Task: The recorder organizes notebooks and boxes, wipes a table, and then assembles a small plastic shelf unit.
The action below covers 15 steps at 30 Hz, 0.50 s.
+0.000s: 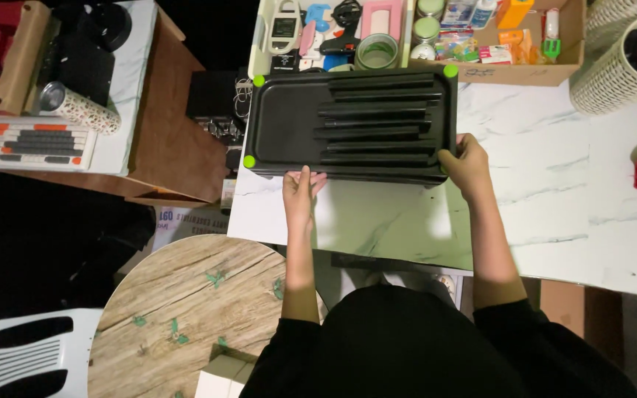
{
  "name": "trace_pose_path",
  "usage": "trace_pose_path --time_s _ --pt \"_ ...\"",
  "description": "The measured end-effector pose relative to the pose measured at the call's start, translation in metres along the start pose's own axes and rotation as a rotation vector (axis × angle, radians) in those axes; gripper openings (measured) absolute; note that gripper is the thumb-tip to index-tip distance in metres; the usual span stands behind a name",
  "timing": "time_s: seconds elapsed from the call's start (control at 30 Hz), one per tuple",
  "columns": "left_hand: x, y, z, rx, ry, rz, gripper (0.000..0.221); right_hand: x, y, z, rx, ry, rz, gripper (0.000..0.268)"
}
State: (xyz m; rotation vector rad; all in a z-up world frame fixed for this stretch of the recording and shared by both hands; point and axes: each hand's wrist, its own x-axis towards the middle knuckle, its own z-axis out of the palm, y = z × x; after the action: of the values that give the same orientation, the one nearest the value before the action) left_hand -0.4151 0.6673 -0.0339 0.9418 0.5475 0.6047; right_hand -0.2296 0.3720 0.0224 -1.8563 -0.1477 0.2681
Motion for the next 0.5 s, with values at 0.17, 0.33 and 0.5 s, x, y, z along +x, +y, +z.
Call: trace_pose_path --time_s 0.17,0.33,0.5 --pt "0.001 -0.008 0.004 0.056 0.006 0.006 0.024 0.01 0.03 -0.011 0.247 -0.07 -0.023 0.021" --pt "0.005 -0.012 0.007 0.054 -0.008 0.069 0.024 0.017 0.047 -0.014 0.306 -0.099 -0.042 0.021" --pt "0.007 -0.022 0.008 -0.031 0.019 0.107 0.017 0.014 0.042 -0.017 0.379 -0.151 -0.081 0.028"
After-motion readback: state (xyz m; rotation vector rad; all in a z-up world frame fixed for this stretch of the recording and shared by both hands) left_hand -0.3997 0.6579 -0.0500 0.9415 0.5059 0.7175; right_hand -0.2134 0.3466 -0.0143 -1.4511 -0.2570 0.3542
